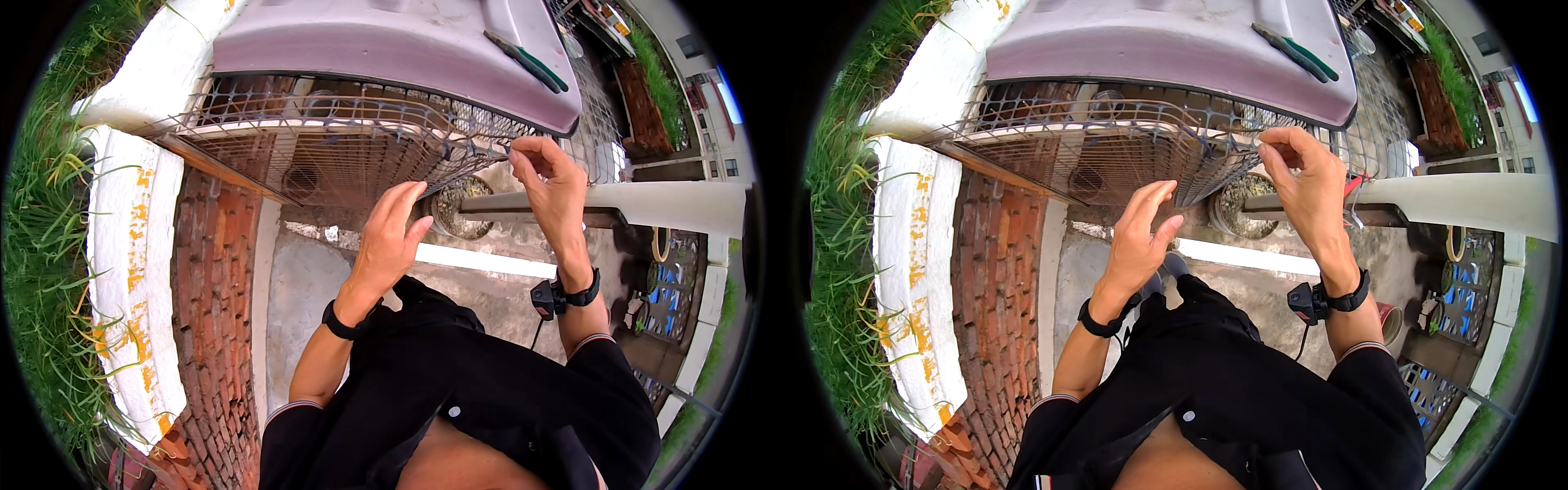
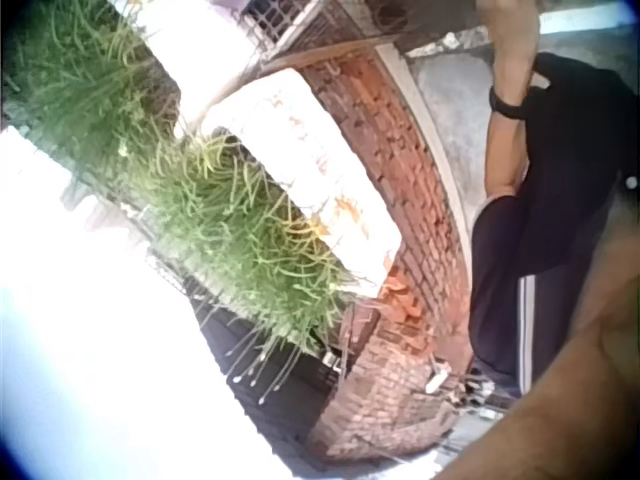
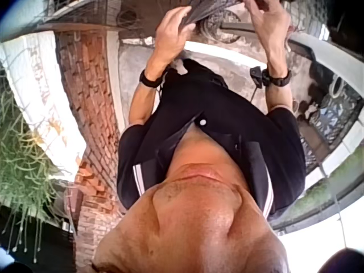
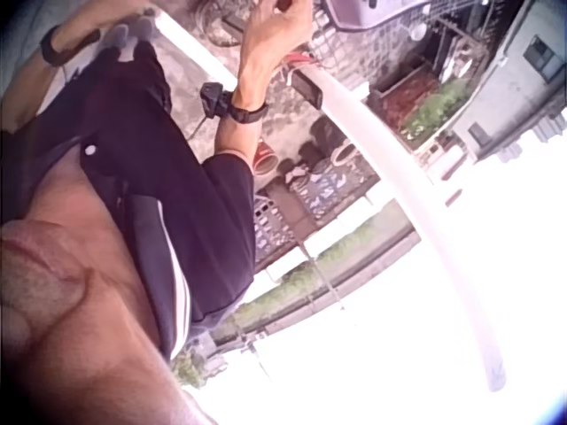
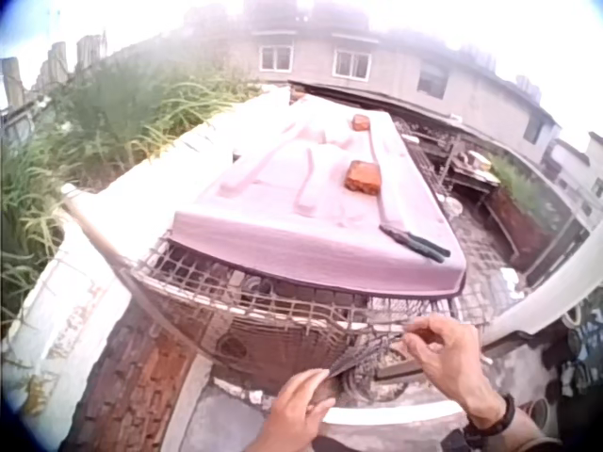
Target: The person uses pliers to bend and twist a wire, securing it to a wire mesh cage.
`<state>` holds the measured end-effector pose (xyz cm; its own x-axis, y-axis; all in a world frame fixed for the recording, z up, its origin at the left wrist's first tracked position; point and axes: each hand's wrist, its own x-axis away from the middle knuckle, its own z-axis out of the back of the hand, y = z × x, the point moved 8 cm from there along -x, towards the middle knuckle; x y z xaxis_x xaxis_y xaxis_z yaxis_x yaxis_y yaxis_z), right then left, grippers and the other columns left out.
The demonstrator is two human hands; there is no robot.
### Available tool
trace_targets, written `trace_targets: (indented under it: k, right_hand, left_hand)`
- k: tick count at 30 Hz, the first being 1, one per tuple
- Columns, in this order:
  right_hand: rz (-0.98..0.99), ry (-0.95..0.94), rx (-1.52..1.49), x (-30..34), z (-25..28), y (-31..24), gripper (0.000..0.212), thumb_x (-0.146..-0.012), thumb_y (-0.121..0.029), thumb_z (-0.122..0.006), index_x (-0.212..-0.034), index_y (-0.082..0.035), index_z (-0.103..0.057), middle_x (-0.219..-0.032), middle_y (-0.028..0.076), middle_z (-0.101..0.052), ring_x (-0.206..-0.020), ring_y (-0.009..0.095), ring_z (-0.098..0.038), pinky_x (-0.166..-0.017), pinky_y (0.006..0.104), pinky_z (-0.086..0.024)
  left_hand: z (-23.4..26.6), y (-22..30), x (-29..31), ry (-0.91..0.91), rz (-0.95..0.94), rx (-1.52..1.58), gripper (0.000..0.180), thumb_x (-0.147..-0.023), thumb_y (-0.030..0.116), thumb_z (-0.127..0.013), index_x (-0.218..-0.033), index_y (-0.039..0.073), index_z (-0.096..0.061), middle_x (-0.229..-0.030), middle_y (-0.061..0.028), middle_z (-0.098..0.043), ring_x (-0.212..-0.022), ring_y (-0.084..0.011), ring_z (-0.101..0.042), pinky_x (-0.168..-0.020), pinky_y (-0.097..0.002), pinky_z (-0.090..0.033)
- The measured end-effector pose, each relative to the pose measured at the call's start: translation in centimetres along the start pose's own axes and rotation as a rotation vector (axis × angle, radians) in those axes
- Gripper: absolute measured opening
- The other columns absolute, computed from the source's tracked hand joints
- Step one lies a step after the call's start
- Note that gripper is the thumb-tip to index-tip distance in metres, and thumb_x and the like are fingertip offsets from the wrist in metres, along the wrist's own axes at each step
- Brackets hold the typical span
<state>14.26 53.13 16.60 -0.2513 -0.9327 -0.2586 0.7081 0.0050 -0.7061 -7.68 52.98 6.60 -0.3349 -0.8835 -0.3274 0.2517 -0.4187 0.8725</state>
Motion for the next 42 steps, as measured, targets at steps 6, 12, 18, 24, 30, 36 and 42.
trace_targets:
  k: [6,12,18,24,30,36,42]
  right_hand:
    - [0.084,0.026,0.012,-1.0,-1.8,-0.9,0.012,-0.088,-0.005,-0.072,-0.099,-0.001,-0.071,-0.082,0.006,-0.071,-0.07,0.01,-0.066,-0.066,0.0248,-0.052]
    - [0.127,-0.036,0.003,-2.2,-5.5,1.0,0.012,-0.088,-0.004,-0.071,-0.099,0.0,-0.07,-0.081,0.009,-0.07,-0.069,0.014,-0.067,-0.065,0.0269,-0.053]
    - [0.164,-0.153,-0.028,-2.4,-8.3,2.8,0.013,-0.089,-0.003,-0.069,-0.101,0.0,-0.067,-0.082,0.012,-0.069,-0.072,0.017,-0.069,-0.067,0.0288,-0.053]
    - [0.148,-0.148,-0.043,-1.4,-7.8,3.5,0.01,-0.089,-0.002,-0.069,-0.098,-0.001,-0.066,-0.08,0.01,-0.069,-0.072,0.016,-0.068,-0.067,0.029,-0.053]
    - [0.088,-0.117,-0.115,-0.8,-7.1,4.5,0.009,-0.089,-0.003,-0.07,-0.096,-0.001,-0.067,-0.08,0.007,-0.07,-0.072,0.011,-0.069,-0.067,0.026,-0.053]
    - [-0.019,-0.038,-0.305,-0.1,-6.5,4.7,0.011,-0.09,-0.002,-0.071,-0.1,0.0,-0.066,-0.082,0.006,-0.071,-0.075,0.011,-0.07,-0.069,0.0231,-0.055]
    - [-0.057,-0.055,-0.345,0.3,-7.8,4.6,0.019,-0.092,0.001,-0.068,-0.109,0.002,-0.062,-0.085,0.007,-0.071,-0.076,0.011,-0.07,-0.071,0.0244,-0.057]
  left_hand:
    - [0.8,-4.5,4.2,-0.08,0.289,0.15,0.029,-0.092,0.007,-0.065,-0.119,-0.001,-0.066,-0.106,-0.0122,-0.069,-0.095,-0.0215,-0.067,-0.084,-0.0326,-0.053]
    - [1.3,-7.3,7.0,0.0,0.466,0.273,0.025,-0.095,0.01,-0.063,-0.117,-0.002,-0.066,-0.099,-0.0121,-0.071,-0.088,-0.0196,-0.068,-0.08,-0.0316,-0.054]
    - [1.5,-9.5,8.6,0.011,0.592,0.364,0.025,-0.098,0.011,-0.06,-0.118,-0.004,-0.065,-0.104,-0.0112,-0.072,-0.088,-0.0145,-0.068,-0.082,-0.028,-0.054]
    - [0.8,-10.9,9.2,0.023,0.665,0.417,0.025,-0.099,0.01,-0.06,-0.118,-0.005,-0.064,-0.104,-0.0113,-0.072,-0.087,-0.0135,-0.067,-0.081,-0.0271,-0.053]
    - [0.5,-11.4,9.1,0.02,0.686,0.399,0.025,-0.098,0.01,-0.06,-0.118,-0.005,-0.064,-0.102,-0.011,-0.072,-0.086,-0.0128,-0.067,-0.08,-0.0265,-0.052]
    - [0.2,-12.4,10.3,0.026,0.745,0.388,0.026,-0.098,0.01,-0.059,-0.118,-0.005,-0.065,-0.1,-0.0109,-0.073,-0.085,-0.0123,-0.067,-0.079,-0.0261,-0.052]
    - [-0.2,-12.7,10.8,0.014,0.764,0.385,0.026,-0.098,0.01,-0.059,-0.119,-0.004,-0.065,-0.101,-0.0105,-0.072,-0.084,-0.0121,-0.066,-0.079,-0.0257,-0.051]
